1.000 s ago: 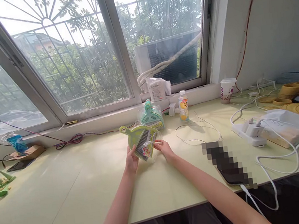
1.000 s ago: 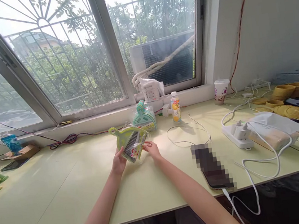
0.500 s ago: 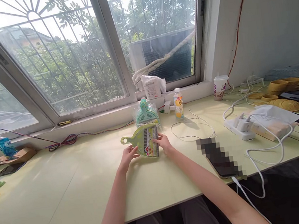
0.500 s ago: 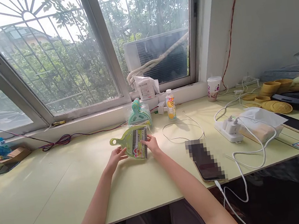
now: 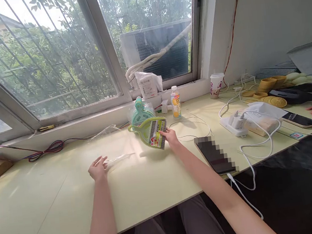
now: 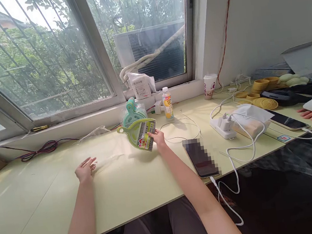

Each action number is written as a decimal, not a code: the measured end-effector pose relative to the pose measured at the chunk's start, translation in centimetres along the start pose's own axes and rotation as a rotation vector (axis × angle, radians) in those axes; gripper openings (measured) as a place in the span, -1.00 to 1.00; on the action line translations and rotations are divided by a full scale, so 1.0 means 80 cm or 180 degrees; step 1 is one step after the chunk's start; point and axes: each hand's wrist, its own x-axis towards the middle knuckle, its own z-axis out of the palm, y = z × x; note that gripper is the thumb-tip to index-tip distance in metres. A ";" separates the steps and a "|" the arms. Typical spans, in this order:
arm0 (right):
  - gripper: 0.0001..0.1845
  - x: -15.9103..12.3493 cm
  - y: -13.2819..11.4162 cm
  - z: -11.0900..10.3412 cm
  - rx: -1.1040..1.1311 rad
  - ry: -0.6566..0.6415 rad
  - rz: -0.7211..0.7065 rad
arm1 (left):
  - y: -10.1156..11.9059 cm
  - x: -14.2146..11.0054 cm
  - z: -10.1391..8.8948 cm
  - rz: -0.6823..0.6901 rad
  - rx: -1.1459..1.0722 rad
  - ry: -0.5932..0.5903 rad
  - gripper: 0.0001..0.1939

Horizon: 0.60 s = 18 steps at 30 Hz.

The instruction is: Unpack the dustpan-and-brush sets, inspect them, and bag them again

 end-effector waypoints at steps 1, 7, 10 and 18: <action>-0.73 0.003 -0.001 -0.004 0.0114 0.0075 0.0051 | -0.003 0.006 -0.007 0.0005 0.0337 0.0368 -0.71; -0.74 -0.001 0.012 0.004 0.0197 -0.0019 0.0210 | 0.009 -0.017 0.013 0.1390 0.1473 0.1409 -0.29; -0.69 -0.013 0.025 0.020 0.0102 -0.0281 0.0136 | 0.024 -0.058 0.053 0.1601 0.0603 -0.0188 -0.46; -0.82 -0.031 0.040 0.037 -0.0530 -0.0477 0.0492 | 0.012 -0.108 0.100 -0.0077 -0.0524 -0.2034 -0.44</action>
